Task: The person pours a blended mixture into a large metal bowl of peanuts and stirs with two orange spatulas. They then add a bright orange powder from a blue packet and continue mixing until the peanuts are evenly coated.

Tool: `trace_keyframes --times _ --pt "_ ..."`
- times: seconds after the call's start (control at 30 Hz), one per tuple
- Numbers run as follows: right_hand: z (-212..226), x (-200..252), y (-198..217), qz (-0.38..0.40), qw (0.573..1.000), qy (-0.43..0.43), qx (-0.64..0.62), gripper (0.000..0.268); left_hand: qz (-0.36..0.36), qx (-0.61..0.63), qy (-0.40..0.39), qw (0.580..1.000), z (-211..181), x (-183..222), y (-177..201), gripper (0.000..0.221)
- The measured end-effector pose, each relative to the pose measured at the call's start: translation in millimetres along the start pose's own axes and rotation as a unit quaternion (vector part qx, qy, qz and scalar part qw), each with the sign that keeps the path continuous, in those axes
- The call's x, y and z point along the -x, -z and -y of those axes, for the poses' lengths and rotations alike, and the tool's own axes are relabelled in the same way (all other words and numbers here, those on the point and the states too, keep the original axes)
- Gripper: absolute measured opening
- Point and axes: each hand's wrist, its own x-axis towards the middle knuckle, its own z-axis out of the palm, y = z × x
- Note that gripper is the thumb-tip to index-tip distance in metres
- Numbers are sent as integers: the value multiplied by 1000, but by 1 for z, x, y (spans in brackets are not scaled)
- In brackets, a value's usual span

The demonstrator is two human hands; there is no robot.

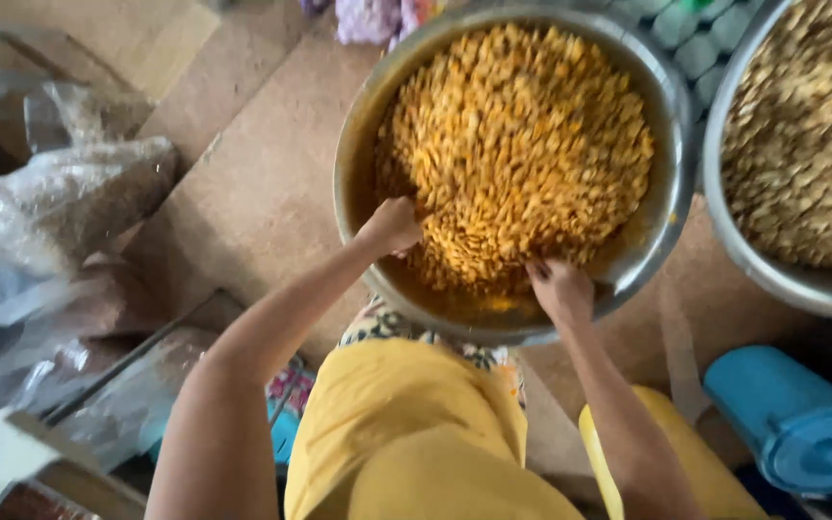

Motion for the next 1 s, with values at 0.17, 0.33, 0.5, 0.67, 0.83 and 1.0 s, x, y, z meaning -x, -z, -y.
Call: trace_keyframes --times 0.17,0.33,0.5,0.67,0.83,1.0 --pt "41 16 76 -28 994 93 -57 41 11 -96 -96 991 -61 111 55 39" --pt "71 41 223 140 989 -33 36 48 2 -193 -74 978 -75 171 90 32" --pt "44 0 175 298 933 -61 193 61 36 -308 -83 947 13 50 38 21" --pt "15 -2 -2 157 978 19 -133 69 84 -148 -40 985 27 15 -24 24" --pt "16 4 55 230 961 -70 -140 41 84 -134 -66 985 -4 56 0 29" --pt "23 22 193 194 980 -38 -24 38 62 -194 -112 973 -72 153 105 33"
